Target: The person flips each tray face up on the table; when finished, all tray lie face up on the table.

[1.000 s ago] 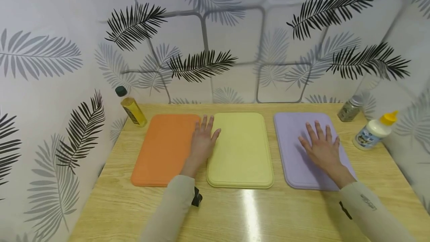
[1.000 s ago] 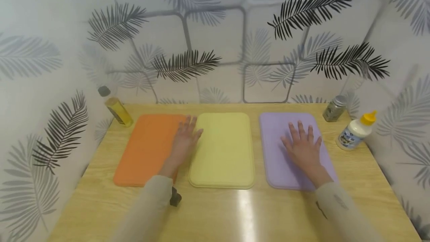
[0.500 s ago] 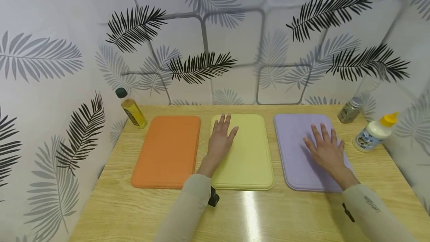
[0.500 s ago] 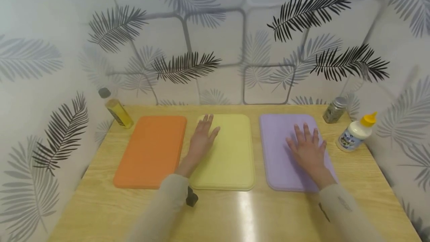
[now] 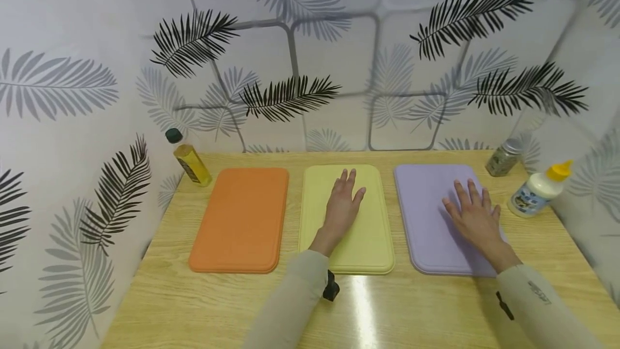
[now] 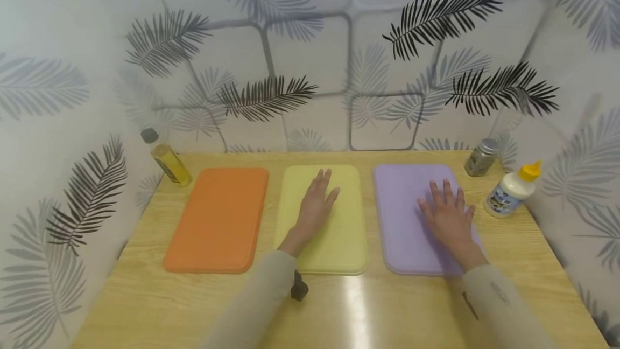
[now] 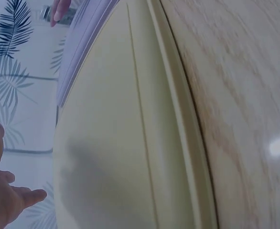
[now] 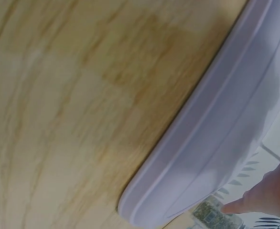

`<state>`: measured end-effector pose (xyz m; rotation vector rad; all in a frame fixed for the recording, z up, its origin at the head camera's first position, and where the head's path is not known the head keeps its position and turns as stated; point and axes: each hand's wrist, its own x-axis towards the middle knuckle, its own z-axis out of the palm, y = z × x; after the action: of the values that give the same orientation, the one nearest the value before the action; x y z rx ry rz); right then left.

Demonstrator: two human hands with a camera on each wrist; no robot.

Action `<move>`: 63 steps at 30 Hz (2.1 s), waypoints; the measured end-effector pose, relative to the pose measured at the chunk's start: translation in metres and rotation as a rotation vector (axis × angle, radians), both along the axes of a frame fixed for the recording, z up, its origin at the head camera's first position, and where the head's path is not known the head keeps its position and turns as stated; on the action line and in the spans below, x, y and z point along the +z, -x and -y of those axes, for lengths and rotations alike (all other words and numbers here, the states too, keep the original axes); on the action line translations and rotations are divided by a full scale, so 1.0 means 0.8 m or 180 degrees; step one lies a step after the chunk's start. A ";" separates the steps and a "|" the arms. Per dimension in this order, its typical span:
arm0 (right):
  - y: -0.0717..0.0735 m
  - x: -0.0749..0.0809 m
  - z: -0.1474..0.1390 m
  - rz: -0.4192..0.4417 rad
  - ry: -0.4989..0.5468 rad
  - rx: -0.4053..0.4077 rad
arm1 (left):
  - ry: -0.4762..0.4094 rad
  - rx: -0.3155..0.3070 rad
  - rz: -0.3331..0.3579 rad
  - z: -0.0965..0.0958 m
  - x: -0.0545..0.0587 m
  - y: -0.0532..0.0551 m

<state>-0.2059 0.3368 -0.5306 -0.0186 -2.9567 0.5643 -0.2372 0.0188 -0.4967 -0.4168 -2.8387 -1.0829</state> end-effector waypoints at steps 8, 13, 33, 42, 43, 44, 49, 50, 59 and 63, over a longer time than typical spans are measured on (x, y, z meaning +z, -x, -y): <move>-0.003 -0.001 -0.005 0.0072 0.0002 -0.0067 | -0.0258 -0.0043 0.0193 -0.038 -0.002 -0.006; -0.005 -0.001 -0.007 0.0152 0.0014 -0.0083 | -0.0557 -0.0129 0.0408 -0.058 0.008 -0.013; -0.007 -0.002 -0.019 0.0241 0.0010 -0.0108 | 0.0155 -0.0319 0.0633 -0.126 0.012 -0.021; -0.008 -0.003 -0.015 0.0327 -0.0033 -0.0180 | -0.0004 -0.0111 0.0757 -0.138 -0.006 -0.030; -0.008 -0.003 -0.016 0.0337 -0.0033 -0.0181 | -0.0015 -0.0095 0.0759 -0.139 -0.006 -0.032; -0.009 -0.004 -0.017 0.0334 -0.0044 -0.0178 | -0.0003 -0.0089 0.0735 -0.140 -0.007 -0.033; -0.009 -0.006 -0.026 0.0310 -0.0109 -0.0175 | 0.0115 -0.0068 0.0691 -0.148 -0.005 -0.039; -0.009 -0.005 -0.027 0.0305 -0.0114 -0.0178 | 0.0150 -0.0079 0.0676 -0.149 -0.004 -0.039; -0.003 0.009 -0.030 0.0556 -0.0003 -0.0199 | 0.0385 -0.0125 0.0706 -0.151 -0.004 -0.035; -0.004 0.014 -0.031 0.0619 0.0007 -0.0226 | 0.0624 -0.0224 0.0618 -0.149 -0.007 -0.033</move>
<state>-0.2025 0.3616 -0.5196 -0.1884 -3.1276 0.5873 -0.2112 0.1383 -0.5025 -0.4510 -3.1393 -0.9043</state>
